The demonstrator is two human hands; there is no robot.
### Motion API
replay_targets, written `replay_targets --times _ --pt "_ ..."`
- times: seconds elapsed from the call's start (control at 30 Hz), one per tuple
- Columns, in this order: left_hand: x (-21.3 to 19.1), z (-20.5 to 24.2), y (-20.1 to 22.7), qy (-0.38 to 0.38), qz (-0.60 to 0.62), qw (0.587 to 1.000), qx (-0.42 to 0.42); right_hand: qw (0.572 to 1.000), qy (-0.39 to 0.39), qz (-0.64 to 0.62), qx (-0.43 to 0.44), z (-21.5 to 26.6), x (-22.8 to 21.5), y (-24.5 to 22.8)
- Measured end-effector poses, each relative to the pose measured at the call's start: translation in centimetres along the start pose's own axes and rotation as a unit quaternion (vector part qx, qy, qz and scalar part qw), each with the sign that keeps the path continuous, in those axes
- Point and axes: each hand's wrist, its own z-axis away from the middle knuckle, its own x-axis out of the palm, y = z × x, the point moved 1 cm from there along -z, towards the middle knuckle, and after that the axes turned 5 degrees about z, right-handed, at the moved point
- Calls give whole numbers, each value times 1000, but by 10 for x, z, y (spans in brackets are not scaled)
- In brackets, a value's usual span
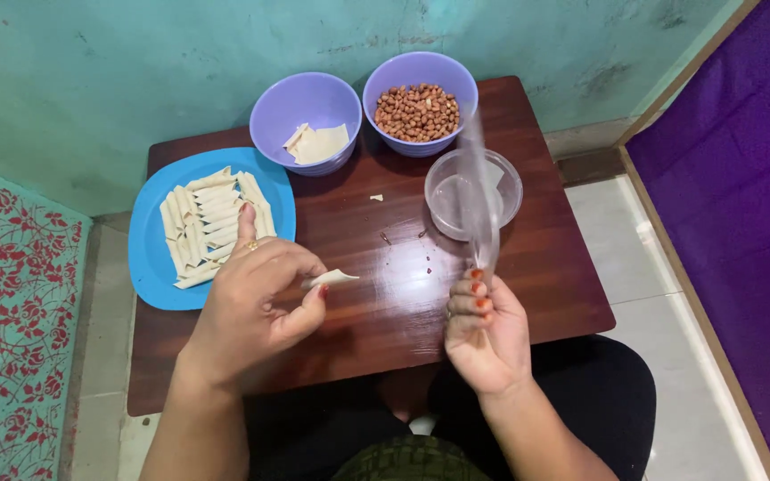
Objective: Manually wrapping peanuts in small squares of dough to create bite-sized snacks
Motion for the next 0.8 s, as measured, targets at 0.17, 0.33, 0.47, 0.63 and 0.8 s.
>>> replay_targets --times 0.17,0.33,0.47,0.63,0.8 --pt "7 4 -11 -7 2 1000 -16 998 -21 55 -3 2 0 -2" --pt "2 9 -12 13 1 1000 -21 995 -8 94 32 7 -10 -8" --pt "-14 16 -3 56 -8 998 -27 966 84 240 50 15 -22 -14" --pt "-25 24 0 90 -32 995 -27 983 -18 177 46 11 -8 -25" --pt "-15 22 -5 69 -16 997 -29 988 -97 119 15 18 17 -3"
